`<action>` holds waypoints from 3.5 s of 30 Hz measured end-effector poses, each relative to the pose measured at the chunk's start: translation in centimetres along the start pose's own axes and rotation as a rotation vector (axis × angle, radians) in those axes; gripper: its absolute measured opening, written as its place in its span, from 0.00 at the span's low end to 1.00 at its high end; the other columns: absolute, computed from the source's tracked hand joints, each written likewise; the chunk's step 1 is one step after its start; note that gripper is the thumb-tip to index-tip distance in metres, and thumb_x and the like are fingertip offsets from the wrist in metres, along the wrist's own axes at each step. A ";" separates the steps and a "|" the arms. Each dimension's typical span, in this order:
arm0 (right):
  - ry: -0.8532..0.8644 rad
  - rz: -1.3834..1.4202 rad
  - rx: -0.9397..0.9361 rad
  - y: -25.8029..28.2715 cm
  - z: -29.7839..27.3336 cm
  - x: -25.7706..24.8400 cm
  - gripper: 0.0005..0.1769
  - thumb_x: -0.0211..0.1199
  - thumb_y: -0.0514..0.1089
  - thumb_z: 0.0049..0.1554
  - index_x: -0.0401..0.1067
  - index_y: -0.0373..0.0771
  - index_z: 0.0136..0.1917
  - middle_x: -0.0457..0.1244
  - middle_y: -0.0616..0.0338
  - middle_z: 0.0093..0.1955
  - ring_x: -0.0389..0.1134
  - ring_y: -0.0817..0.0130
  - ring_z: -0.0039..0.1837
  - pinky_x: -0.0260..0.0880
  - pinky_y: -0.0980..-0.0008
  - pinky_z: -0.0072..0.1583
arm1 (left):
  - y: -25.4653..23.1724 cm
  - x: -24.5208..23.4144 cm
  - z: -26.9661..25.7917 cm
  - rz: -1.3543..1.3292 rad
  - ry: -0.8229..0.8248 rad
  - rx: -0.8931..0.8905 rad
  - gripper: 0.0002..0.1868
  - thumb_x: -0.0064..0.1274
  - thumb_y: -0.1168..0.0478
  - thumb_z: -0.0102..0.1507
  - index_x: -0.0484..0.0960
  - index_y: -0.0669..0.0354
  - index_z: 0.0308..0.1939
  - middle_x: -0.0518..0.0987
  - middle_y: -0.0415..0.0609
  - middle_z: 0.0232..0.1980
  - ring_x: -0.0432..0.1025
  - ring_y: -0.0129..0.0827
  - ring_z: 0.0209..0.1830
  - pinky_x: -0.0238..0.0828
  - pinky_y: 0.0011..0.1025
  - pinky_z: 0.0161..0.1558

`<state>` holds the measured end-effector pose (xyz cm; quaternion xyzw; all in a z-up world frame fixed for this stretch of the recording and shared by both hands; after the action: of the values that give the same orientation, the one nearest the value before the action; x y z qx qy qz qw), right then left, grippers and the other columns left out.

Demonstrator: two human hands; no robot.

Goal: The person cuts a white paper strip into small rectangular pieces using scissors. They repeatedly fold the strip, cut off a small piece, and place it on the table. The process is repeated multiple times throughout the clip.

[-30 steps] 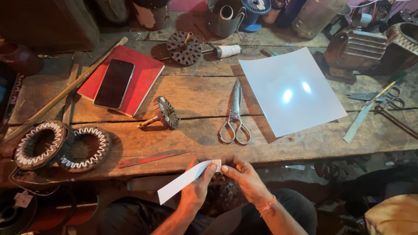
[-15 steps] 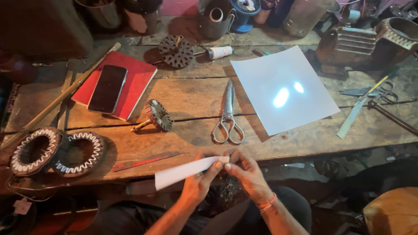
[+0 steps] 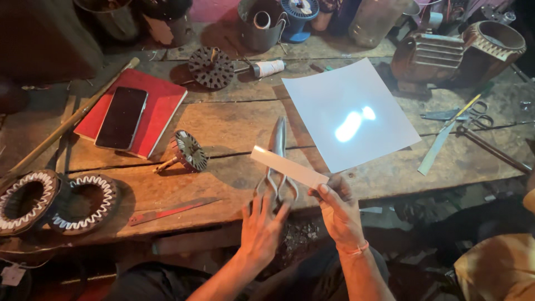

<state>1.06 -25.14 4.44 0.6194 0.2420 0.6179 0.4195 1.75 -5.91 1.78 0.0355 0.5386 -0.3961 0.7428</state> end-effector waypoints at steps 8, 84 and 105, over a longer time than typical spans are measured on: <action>0.031 -0.041 0.091 -1.6 0.7 0.8 0.06 0.63 0.35 0.61 0.67 0.38 0.43 0.67 0.53 0.46 0.69 0.63 0.53 0.68 0.62 0.59 | 1.2 0.1 -7.7 -1.167 -0.003 -0.454 0.17 0.59 0.66 0.61 0.79 0.54 0.54 0.75 0.50 0.48 0.76 0.36 0.42 0.76 0.33 0.40; -0.016 -0.210 0.349 -7.7 0.0 1.0 0.05 0.64 0.33 0.59 0.68 0.39 0.45 0.66 0.64 0.46 0.68 0.76 0.51 0.69 0.71 0.58 | 2.3 0.9 -6.8 -0.502 0.383 -0.352 0.57 0.50 0.68 0.53 0.33 0.62 0.80 0.79 0.65 0.47 0.77 0.61 0.34 0.75 0.51 0.34; 0.049 -0.181 0.334 -5.7 -0.2 2.6 0.06 0.64 0.36 0.60 0.68 0.37 0.43 0.67 0.60 0.45 0.66 0.73 0.51 0.66 0.70 0.56 | 3.3 -2.3 -5.7 -1.442 0.204 -0.679 0.47 0.58 0.64 0.60 0.50 0.56 0.80 0.75 0.44 0.39 0.69 0.24 0.29 0.68 0.25 0.30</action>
<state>2.43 -19.95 1.25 0.6410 0.4059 0.5437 0.3589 -0.82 0.30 0.11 -0.5128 0.5852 -0.5878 0.2214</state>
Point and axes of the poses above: each hand's wrist, its own z-axis towards the middle knuckle, its own x-axis out of the palm, y = z × x, the point moved 2 cm from there along z, towards the middle knuckle
